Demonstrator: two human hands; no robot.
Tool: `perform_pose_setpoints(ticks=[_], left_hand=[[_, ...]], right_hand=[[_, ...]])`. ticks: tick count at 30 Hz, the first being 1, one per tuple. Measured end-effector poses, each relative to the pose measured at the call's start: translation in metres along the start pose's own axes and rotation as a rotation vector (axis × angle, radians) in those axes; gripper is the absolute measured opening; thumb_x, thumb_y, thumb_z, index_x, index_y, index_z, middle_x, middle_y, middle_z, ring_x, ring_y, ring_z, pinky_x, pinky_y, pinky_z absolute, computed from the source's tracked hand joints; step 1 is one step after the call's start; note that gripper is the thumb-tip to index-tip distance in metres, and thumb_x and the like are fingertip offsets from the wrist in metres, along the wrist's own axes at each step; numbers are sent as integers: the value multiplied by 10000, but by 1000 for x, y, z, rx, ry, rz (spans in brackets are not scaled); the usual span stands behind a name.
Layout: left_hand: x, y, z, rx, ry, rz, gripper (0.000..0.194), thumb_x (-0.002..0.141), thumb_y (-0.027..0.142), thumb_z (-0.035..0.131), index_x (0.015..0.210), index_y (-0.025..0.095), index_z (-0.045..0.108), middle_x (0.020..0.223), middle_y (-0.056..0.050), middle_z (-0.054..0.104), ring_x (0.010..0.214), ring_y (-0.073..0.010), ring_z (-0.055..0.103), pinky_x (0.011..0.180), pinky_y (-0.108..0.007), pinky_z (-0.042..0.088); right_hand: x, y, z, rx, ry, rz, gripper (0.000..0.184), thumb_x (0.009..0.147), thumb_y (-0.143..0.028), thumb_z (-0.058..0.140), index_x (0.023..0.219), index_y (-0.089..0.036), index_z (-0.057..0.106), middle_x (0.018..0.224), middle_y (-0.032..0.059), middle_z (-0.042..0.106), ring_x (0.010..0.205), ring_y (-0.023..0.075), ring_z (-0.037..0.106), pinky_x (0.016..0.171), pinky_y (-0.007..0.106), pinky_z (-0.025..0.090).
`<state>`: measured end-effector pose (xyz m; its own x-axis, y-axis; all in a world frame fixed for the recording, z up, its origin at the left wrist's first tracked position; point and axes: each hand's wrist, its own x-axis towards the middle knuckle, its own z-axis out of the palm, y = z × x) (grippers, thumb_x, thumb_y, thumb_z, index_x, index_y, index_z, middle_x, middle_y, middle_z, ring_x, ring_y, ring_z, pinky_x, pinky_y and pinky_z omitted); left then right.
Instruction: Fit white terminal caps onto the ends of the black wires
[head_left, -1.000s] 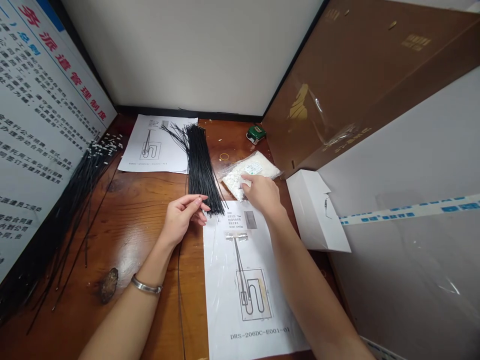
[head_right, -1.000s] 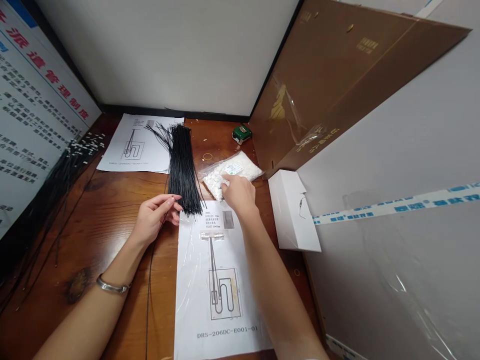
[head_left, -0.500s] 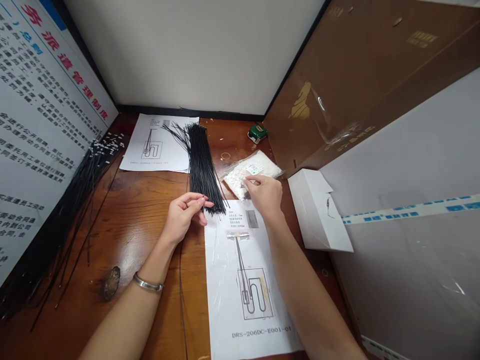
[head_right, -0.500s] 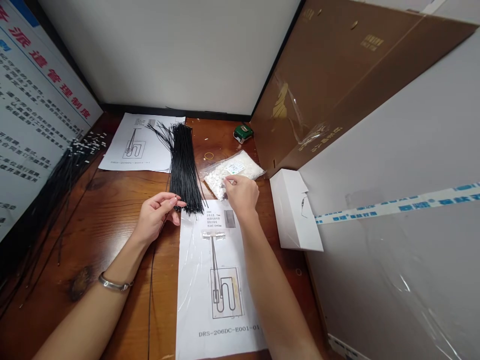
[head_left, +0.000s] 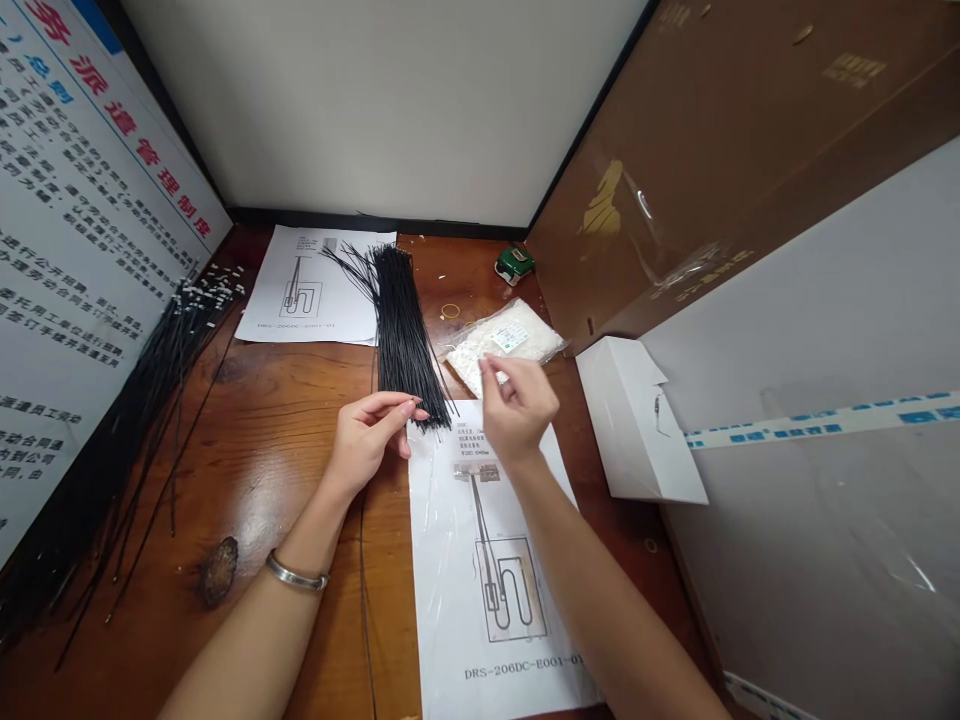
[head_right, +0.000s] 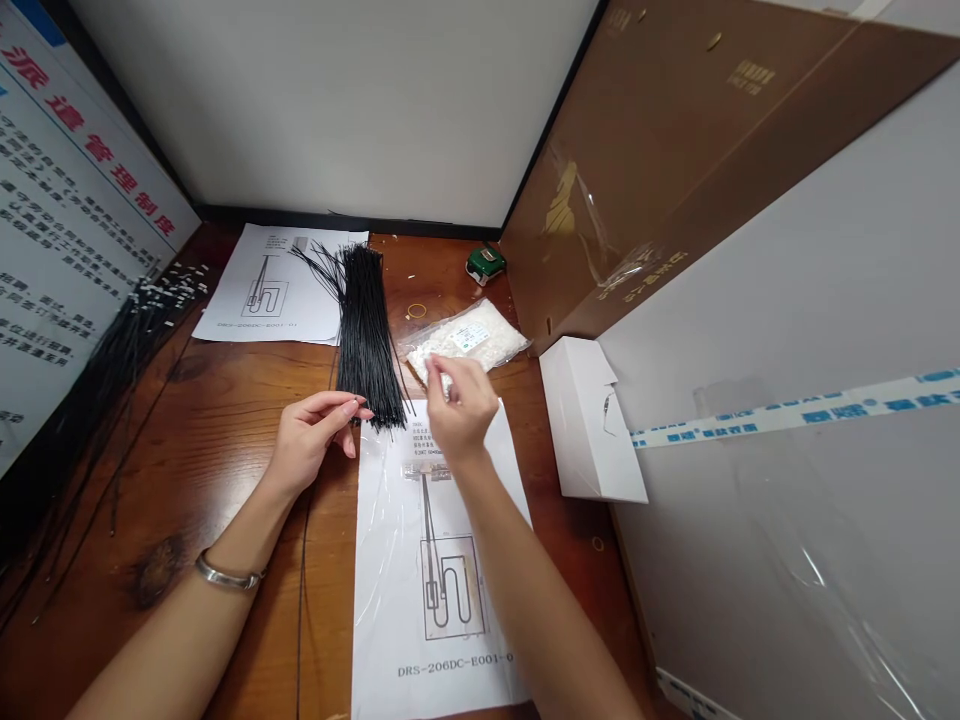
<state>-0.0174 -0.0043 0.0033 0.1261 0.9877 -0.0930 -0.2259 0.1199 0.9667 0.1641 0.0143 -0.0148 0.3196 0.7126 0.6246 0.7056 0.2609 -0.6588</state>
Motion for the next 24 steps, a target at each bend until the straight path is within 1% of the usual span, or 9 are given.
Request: perform_pose_setpoints(ticks=[1, 3, 5, 7, 10, 13, 19, 24], left_hand=[[-1, 0, 1, 11, 8, 4, 256, 718, 358, 738, 812, 122, 703, 749, -75, 748, 367, -86, 544, 401, -226, 463], [-1, 1, 2, 27, 19, 12, 253, 706, 351, 747, 805, 122, 711, 736, -70, 744, 379, -92, 555, 406, -229, 470], [-2, 0, 3, 36, 22, 16, 250, 694, 344, 756, 801, 122, 712, 712, -61, 737, 390, -98, 566, 409, -227, 472], [-1, 0, 4, 43, 22, 13, 248, 689, 339, 760, 796, 122, 708, 689, -51, 727, 400, -103, 577, 411, -223, 473], [-1, -1, 5, 40, 26, 10, 248, 692, 341, 758, 788, 121, 697, 661, -36, 710, 411, -106, 584, 417, -221, 485], [0, -1, 5, 25, 33, 19, 242, 697, 337, 756, 792, 123, 693, 658, -26, 699, 418, -101, 583, 431, -223, 503], [1, -1, 6, 42, 70, 30, 235, 689, 338, 759, 781, 129, 701, 648, -20, 690, 415, -96, 569, 433, -223, 502], [1, -1, 5, 71, 75, 59, 199, 703, 322, 747, 778, 140, 721, 656, -20, 699, 426, -93, 560, 446, -221, 491]], right_hand=[[-7, -7, 3, 61, -15, -62, 191, 883, -305, 555, 908, -194, 709, 832, 106, 685, 632, 193, 599, 561, 341, 496], [-18, -17, 10, 136, -12, -190, 157, 881, -207, 558, 941, -210, 704, 819, 86, 708, 665, 185, 643, 577, 321, 531], [-25, -22, 15, 190, -62, -343, 189, 866, -137, 568, 979, -213, 698, 833, 73, 723, 695, 170, 672, 592, 287, 558], [-27, -22, 18, 249, -124, -428, 227, 867, -107, 551, 1014, -205, 693, 833, 67, 726, 713, 159, 686, 618, 266, 577], [-26, -20, 19, 308, -201, -449, 258, 876, -90, 517, 1053, -185, 679, 851, 75, 718, 710, 146, 686, 628, 254, 583], [-24, -17, 19, 344, -240, -464, 266, 865, -62, 517, 1063, -154, 668, 859, 90, 709, 721, 147, 681, 614, 249, 579], [-23, -16, 21, 353, -272, -447, 272, 882, -87, 506, 1085, -173, 665, 836, 76, 714, 749, 157, 687, 661, 279, 589], [-24, -15, 22, 366, -262, -428, 269, 877, -111, 529, 1082, -194, 681, 794, 59, 715, 710, 154, 680, 650, 284, 586]])
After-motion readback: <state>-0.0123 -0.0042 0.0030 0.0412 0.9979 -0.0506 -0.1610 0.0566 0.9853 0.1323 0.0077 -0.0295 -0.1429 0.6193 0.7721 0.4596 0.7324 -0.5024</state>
